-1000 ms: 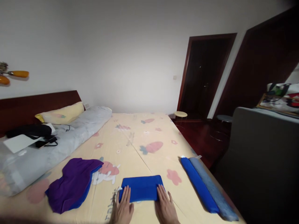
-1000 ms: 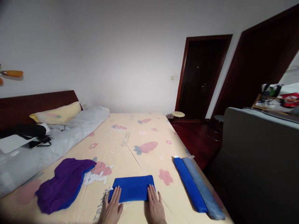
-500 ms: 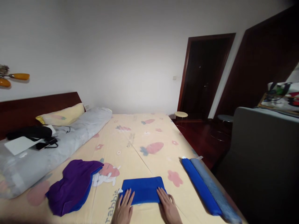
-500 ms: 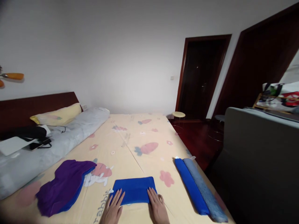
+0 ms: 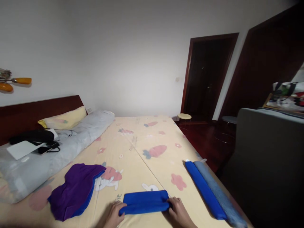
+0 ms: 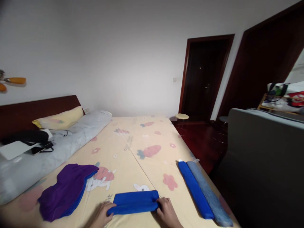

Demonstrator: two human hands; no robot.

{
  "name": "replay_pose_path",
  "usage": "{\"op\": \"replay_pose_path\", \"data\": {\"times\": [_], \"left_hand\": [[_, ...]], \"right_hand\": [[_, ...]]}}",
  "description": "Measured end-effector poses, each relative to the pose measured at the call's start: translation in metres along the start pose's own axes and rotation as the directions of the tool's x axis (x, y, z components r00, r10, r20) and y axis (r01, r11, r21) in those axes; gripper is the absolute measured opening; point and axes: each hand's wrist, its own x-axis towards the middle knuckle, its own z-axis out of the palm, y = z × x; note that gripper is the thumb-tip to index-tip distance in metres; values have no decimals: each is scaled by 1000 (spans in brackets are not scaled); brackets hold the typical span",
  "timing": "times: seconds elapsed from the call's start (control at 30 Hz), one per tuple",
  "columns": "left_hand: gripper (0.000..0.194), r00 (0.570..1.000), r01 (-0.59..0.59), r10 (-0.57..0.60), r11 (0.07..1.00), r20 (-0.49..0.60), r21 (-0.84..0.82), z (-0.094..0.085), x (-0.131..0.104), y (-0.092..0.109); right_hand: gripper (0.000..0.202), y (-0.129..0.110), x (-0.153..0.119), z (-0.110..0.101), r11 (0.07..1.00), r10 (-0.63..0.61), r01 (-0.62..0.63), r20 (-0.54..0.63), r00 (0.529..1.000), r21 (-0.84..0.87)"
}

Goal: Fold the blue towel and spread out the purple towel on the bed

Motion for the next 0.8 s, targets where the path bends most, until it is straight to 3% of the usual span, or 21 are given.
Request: {"op": "replay_pose_path", "data": {"times": [0.1,0.3,0.43,0.5,0.57,0.63,0.7,0.8], "left_hand": [[27,985,167,-170,983,-30,-69,-1,11,1],[28,940,296,-292,955,-177,-1,10,34,20],[35,893,390,-309,895,-328,218,18,26,31],[39,892,397,-276,857,-358,327,23,24,36],[43,930,292,-165,874,-328,389,35,24,45],[49,975,61,41,895,-219,443,54,25,59],[61,973,-140,208,869,-94,475,75,26,74],[71,964,-224,267,829,-11,512,90,24,86]], "right_hand": [[37,3,14,3,997,35,-36,-19,999,-68],[40,-5,44,24,970,75,-112,-174,982,-215],[39,-3,36,38,954,61,-138,-278,959,-265],[42,-3,32,48,947,20,-136,-369,929,-290],[49,-10,31,64,948,-70,-73,-427,902,-311],[59,-25,33,83,941,-214,86,-379,900,-326],[65,-44,37,100,914,-344,249,-282,896,-321],[68,-60,41,109,895,-401,335,-201,894,-296]]}}
